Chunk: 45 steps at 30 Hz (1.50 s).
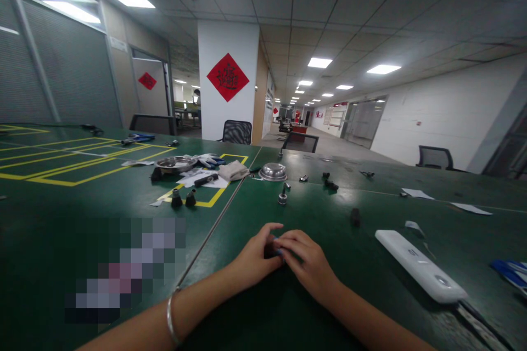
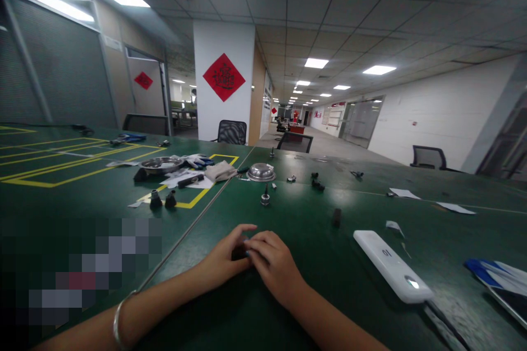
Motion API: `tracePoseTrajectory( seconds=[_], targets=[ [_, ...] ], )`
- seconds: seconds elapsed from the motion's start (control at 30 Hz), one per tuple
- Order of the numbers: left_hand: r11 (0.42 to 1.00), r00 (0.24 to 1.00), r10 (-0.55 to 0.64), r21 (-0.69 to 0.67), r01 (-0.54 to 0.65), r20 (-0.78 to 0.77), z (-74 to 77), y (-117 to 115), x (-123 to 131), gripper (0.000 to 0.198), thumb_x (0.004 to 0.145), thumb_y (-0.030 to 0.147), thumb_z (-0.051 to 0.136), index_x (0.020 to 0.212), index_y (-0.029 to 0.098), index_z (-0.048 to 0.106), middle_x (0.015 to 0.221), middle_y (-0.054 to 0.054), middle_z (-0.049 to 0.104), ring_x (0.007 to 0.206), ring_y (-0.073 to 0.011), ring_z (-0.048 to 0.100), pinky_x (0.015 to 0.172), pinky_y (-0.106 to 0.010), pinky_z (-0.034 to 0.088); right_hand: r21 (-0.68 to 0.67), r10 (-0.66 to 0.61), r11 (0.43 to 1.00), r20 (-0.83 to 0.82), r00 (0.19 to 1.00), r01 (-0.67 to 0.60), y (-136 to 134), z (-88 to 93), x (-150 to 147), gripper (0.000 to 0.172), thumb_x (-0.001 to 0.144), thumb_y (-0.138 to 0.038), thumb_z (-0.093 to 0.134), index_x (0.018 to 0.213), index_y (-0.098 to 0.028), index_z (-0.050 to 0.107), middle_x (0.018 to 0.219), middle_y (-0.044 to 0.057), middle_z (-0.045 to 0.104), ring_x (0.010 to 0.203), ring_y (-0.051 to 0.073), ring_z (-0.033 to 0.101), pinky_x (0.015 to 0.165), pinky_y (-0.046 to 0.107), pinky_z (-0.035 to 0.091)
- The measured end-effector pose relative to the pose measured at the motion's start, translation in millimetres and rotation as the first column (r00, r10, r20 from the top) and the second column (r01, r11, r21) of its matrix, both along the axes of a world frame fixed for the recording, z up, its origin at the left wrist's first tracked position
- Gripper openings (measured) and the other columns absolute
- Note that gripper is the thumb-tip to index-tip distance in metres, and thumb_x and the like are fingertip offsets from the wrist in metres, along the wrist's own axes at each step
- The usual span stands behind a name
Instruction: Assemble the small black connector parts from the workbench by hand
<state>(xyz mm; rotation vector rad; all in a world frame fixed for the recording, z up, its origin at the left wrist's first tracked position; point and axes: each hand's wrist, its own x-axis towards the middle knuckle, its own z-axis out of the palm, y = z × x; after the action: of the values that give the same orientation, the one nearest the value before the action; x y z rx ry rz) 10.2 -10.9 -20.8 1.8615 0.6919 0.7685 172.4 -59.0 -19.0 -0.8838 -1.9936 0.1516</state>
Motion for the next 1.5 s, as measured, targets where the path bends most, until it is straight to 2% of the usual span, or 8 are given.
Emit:
tracePoseTrajectory(
  seconds=[0.23, 0.4, 0.6, 0.8, 1.07, 1.17, 1.3, 1.5],
  targets=[
    [1.0, 1.0, 0.003, -0.008, -0.003, 0.006, 3.2, -2.1, 0.8, 0.053, 0.071, 0.014, 0.058, 0.12, 0.017, 0.037, 0.086, -0.001, 0.057, 0.081, -0.0164, 0.058, 0.075, -0.031, 0.045, -0.002, -0.022, 1.0, 0.003, 1.0, 0.022, -2.2, 2.0, -0.5, 0.033, 0.084, -0.009, 0.046, 0.111, -0.023, 0.06, 0.091, 0.006, 0.057, 0.087, 0.018, 0.054, 0.075, 0.032, 0.047],
    [0.999, 1.0, -0.002, 0.033, 0.003, -0.018, 3.3, -1.3, -0.1, 0.053, 0.071, 0.011, 0.057, 0.12, 0.017, 0.037, 0.089, -0.002, 0.058, 0.085, -0.0172, 0.058, 0.077, -0.031, 0.045, -0.046, -0.099, 0.994, -0.002, 0.995, 0.099, -1.0, 1.2, -0.9, 0.025, 0.083, -0.014, 0.052, 0.105, -0.021, 0.062, 0.084, 0.005, 0.054, 0.08, 0.018, 0.053, 0.07, 0.031, 0.046],
    [0.997, 0.999, 0.002, 0.078, 0.001, -0.034, 3.7, -1.7, 0.5, 0.052, 0.071, 0.009, 0.057, 0.118, 0.019, 0.037, 0.084, 0.001, 0.056, 0.079, -0.0153, 0.056, 0.073, -0.029, 0.044, -0.121, -0.088, 0.989, -0.007, 0.996, 0.087, -6.5, 5.4, -2.4, 0.037, 0.084, -0.019, 0.051, 0.121, -0.02, 0.048, 0.1, 0.007, 0.05, 0.091, 0.019, 0.051, 0.081, 0.033, 0.044],
    [0.984, 0.992, -0.043, 0.168, 0.063, -0.115, 10.0, -5.5, -1.7, 0.059, 0.076, 0.01, 0.051, 0.128, 0.026, 0.028, 0.089, 0.0, 0.058, 0.082, -0.0152, 0.057, 0.076, -0.028, 0.045, -0.1, -0.161, 0.984, -0.146, 0.976, 0.147, -3.3, -2.1, 2.2, 0.032, 0.091, -0.022, 0.036, 0.123, -0.023, 0.041, 0.105, 0.007, 0.047, 0.096, 0.019, 0.049, 0.084, 0.034, 0.043],
    [0.928, 0.941, 0.049, 0.364, 0.082, -0.335, 26.8, -6.9, -3.1, 0.032, 0.076, 0.013, 0.049, 0.106, 0.024, 0.053, 0.103, 0.0, 0.061, 0.094, -0.0165, 0.056, 0.084, -0.027, 0.044, -0.127, -0.236, 0.969, -0.246, 0.94, 0.21, -2.1, -4.7, 4.1, 0.031, 0.091, -0.02, 0.032, 0.122, -0.023, 0.039, 0.106, 0.007, 0.044, 0.097, 0.019, 0.048, 0.084, 0.034, 0.043],
    [0.906, 0.888, 0.128, 0.416, 0.077, -0.442, 34.5, 8.2, -5.3, 0.03, 0.076, 0.015, 0.05, 0.105, 0.024, 0.053, 0.1, 0.002, 0.063, 0.09, -0.0155, 0.059, 0.08, -0.025, 0.046, -0.125, -0.203, 0.976, -0.204, 0.958, 0.18, -4.4, -1.9, 4.2, 0.031, 0.091, -0.018, 0.033, 0.12, -0.022, 0.04, 0.105, 0.006, 0.045, 0.094, 0.018, 0.048, 0.083, 0.034, 0.043],
    [0.877, 0.774, 0.28, 0.479, 0.035, -0.568, 47.6, 50.3, -20.0, 0.022, 0.075, 0.018, 0.056, 0.096, 0.024, 0.058, 0.096, 0.001, 0.065, 0.09, -0.0179, 0.06, 0.08, -0.027, 0.046, -0.118, -0.179, 0.98, -0.155, 0.972, 0.162, -7.7, 2.0, 4.5, 0.031, 0.089, -0.015, 0.034, 0.119, -0.021, 0.041, 0.105, 0.007, 0.044, 0.094, 0.018, 0.047, 0.083, 0.034, 0.043],
    [0.751, 0.488, 0.63, 0.634, -0.184, -0.605, 73.3, 109.9, -65.2, 0.024, 0.073, 0.019, 0.054, 0.095, 0.014, 0.061, 0.104, -0.011, 0.062, 0.106, -0.032, 0.05, 0.089, -0.044, 0.037, -0.099, -0.152, 0.985, -0.084, 0.985, 0.143, -11.7, 5.9, 4.3, 0.037, 0.085, -0.008, 0.037, 0.119, -0.02, 0.043, 0.106, 0.008, 0.043, 0.096, 0.019, 0.047, 0.084, 0.035, 0.043]
  ],
)
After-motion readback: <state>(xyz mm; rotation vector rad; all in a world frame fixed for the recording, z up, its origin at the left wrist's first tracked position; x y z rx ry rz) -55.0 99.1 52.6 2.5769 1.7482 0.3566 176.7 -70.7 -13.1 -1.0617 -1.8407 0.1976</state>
